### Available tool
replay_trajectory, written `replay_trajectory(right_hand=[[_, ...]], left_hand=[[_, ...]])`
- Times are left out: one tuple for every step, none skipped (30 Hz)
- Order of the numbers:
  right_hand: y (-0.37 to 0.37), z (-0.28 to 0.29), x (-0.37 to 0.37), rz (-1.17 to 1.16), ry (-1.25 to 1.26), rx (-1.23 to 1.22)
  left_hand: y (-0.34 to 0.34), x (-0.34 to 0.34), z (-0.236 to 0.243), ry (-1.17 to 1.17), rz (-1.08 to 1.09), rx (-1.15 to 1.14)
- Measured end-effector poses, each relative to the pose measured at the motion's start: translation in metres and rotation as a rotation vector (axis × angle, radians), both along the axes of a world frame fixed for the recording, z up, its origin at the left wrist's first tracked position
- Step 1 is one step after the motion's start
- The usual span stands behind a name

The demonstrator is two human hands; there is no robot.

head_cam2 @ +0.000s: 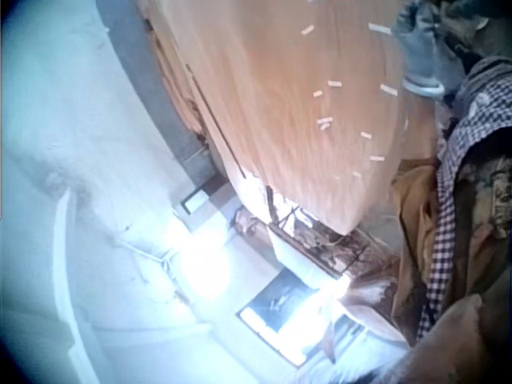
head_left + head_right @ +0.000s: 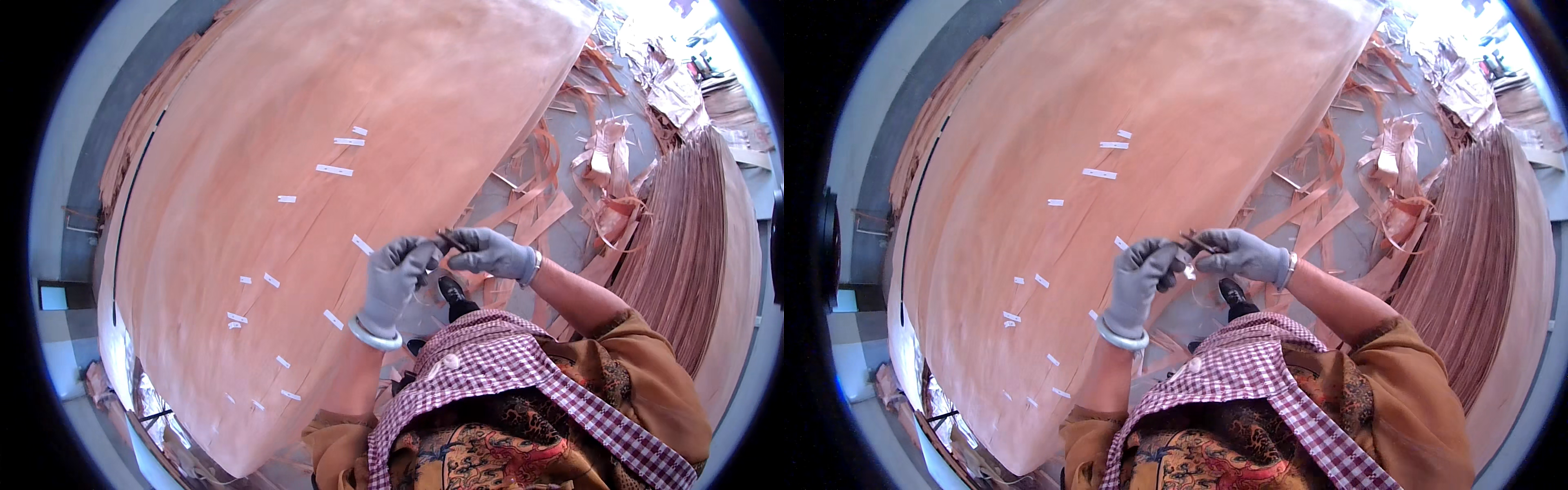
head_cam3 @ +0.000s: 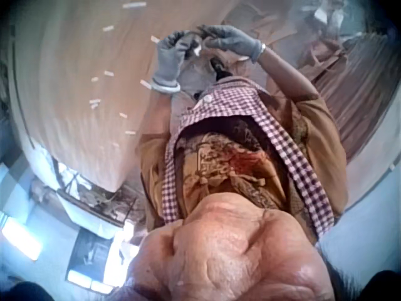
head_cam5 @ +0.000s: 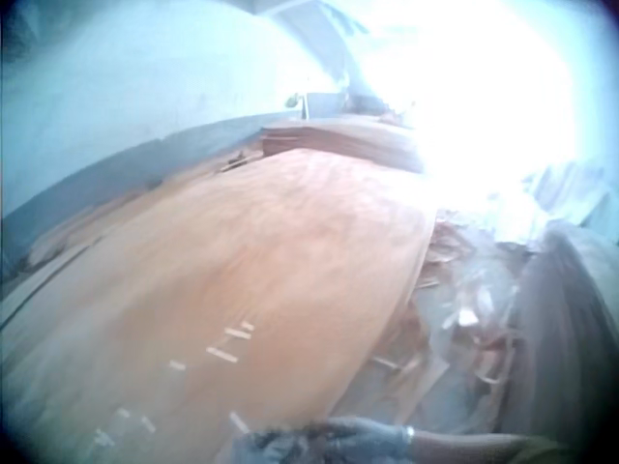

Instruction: The person trims large sheets of wood veneer with a utility knife, peeling off small pieces of tape, and uses a long-handled tool to flip and manage the sheets within a workshop stack.

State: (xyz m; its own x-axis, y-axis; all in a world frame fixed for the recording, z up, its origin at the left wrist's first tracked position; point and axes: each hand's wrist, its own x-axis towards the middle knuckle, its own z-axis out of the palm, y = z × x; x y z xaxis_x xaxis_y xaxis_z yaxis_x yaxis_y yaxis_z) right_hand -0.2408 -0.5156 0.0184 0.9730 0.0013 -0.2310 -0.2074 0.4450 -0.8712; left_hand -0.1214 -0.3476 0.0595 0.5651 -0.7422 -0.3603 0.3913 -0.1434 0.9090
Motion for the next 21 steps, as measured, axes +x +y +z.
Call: replay_trajectory(right_hand=[[-0.010,-0.003,0.007,0.030,0.023,-0.141],[-0.020,-0.001,0.010,0.032,0.038,-0.128],[-0.028,0.004,0.015,0.040,0.058,-0.113],[-0.036,0.004,0.020,0.040,0.052,-0.131],[-0.043,0.003,0.025,0.031,0.074,-0.129],[-0.052,-0.003,0.030,0.031,0.057,-0.141],[-0.060,-0.004,0.039,0.038,0.035,-0.155],[-0.066,-0.004,0.048,0.007,0.108,-0.204],[-0.072,-0.002,0.061,0.002,0.141,-0.293],[-0.078,-0.003,0.073,-0.003,0.174,-0.381],[-0.083,-0.005,0.086,-0.007,0.206,-0.469],[-0.090,-0.012,0.099,-0.010,0.244,-0.529],[-0.095,-0.017,0.111,-0.013,0.276,-0.592],[-0.099,-0.022,0.119,-0.012,0.307,-0.656],[-0.104,-0.031,0.122,-0.018,0.302,-0.676],[-0.107,-0.039,0.125,-0.020,0.297,-0.697],[-0.111,-0.047,0.125,-0.021,0.290,-0.719],[-0.105,-0.050,0.129,-0.007,0.273,-0.669],[-0.105,-0.052,0.129,-0.012,0.286,-0.637],[-0.106,-0.055,0.129,-0.014,0.301,-0.605],[-0.109,-0.058,0.129,-0.014,0.308,-0.569]], left_hand=[[-0.009,0.006,0.000,-0.014,0.021,0.012],[-0.018,0.011,-0.002,-0.027,0.039,0.025],[-0.026,0.017,-0.010,-0.019,0.067,0.014],[-0.032,0.022,-0.021,-0.018,0.101,0.004],[-0.038,0.027,-0.032,-0.017,0.133,-0.005],[-0.048,0.033,-0.043,-0.110,0.126,-0.010],[-0.057,0.040,-0.055,-0.201,0.174,0.000],[-0.065,0.048,-0.070,-0.293,0.220,0.012],[-0.072,0.058,-0.086,-0.387,0.270,0.023],[-0.082,0.069,-0.094,-0.665,0.333,0.129],[-0.087,0.078,-0.102,-0.837,0.317,0.254],[-0.095,0.086,-0.100,-1.001,0.289,0.379],[-0.101,0.090,-0.100,-1.168,0.259,0.504],[-0.104,0.094,-0.102,-1.135,0.284,0.531],[-0.108,0.097,-0.107,-1.102,0.307,0.557],[-0.109,0.098,-0.111,-1.069,0.332,0.583],[-0.108,0.095,-0.119,-1.250,0.287,0.506],[-0.095,0.094,-0.133,-1.431,0.245,0.452],[-0.087,0.092,-0.134,-1.616,0.191,0.391],[-0.085,0.084,-0.137,-1.591,0.067,0.404],[-0.088,0.076,-0.132,-1.566,-0.054,0.421]])
